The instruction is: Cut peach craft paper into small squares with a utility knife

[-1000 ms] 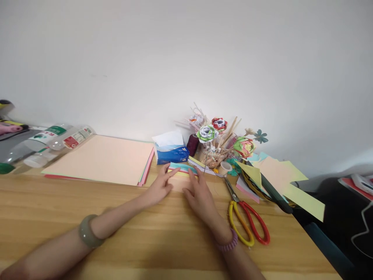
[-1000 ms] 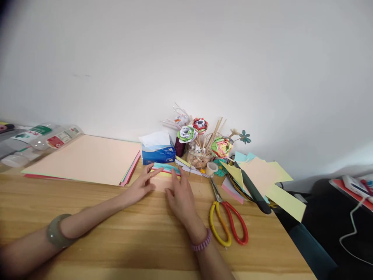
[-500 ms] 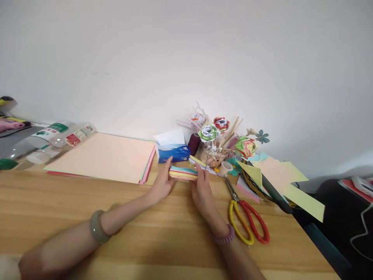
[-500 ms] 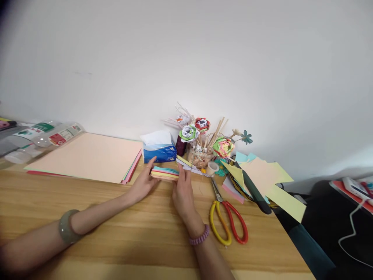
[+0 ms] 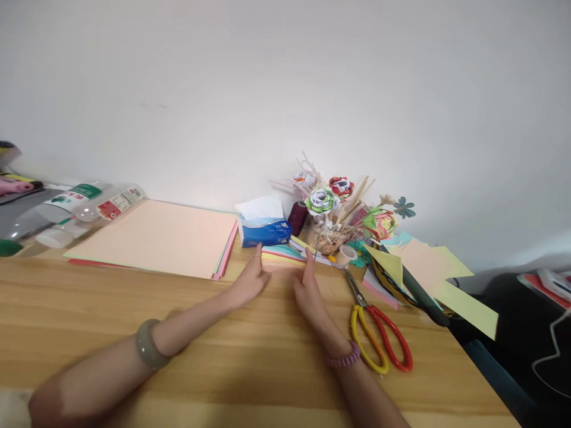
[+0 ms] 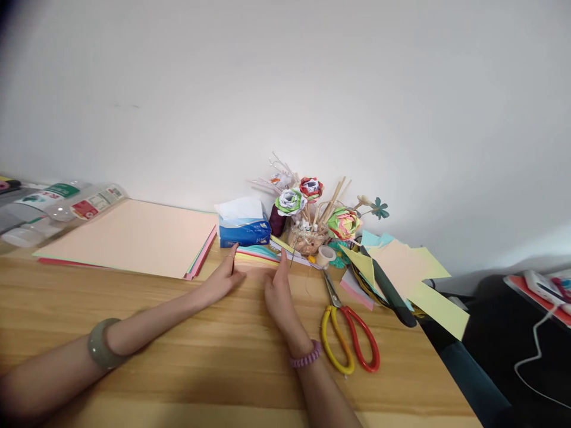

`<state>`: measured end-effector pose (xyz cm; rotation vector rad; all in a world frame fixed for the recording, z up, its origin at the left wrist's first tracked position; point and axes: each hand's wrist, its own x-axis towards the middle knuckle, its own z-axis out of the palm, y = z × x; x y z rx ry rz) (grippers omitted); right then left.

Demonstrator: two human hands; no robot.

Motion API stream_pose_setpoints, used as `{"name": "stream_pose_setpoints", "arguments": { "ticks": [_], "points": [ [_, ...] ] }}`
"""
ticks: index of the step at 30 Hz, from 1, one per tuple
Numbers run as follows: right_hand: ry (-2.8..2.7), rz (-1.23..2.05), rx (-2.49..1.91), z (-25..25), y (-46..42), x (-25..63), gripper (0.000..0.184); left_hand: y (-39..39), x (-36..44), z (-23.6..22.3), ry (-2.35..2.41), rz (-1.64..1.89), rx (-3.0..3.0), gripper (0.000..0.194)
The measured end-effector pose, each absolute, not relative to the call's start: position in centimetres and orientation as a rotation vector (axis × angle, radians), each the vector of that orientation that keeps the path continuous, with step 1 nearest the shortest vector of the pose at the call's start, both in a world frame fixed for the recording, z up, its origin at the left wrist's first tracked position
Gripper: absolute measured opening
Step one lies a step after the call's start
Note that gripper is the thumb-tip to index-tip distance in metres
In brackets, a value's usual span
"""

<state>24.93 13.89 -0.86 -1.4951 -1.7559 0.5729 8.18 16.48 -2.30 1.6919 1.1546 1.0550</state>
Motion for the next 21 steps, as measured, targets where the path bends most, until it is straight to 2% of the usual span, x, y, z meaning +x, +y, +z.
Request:
{"name": "stream_pose_setpoints", "arguments": {
  "ticks": [7,18,21],
  "points": [
    [-1.884,0.431,-1.46,-0.5,14.0,25.6,0.053,16.8,8.0,-1.9,1.203,0.96,1.722,0.079],
    [-1.916,0.345,-1.489,-0.8,13.5,26.0,0.025,16.9,8.1,-2.5,1.165,1.036,1.849,0.062],
    [-1.801,0.404,-1.584,-0.9,13.7,26.9,0.028,17.0,8.1,-2.6,1.186,1.062,1.851,0.066]
  ]
}}
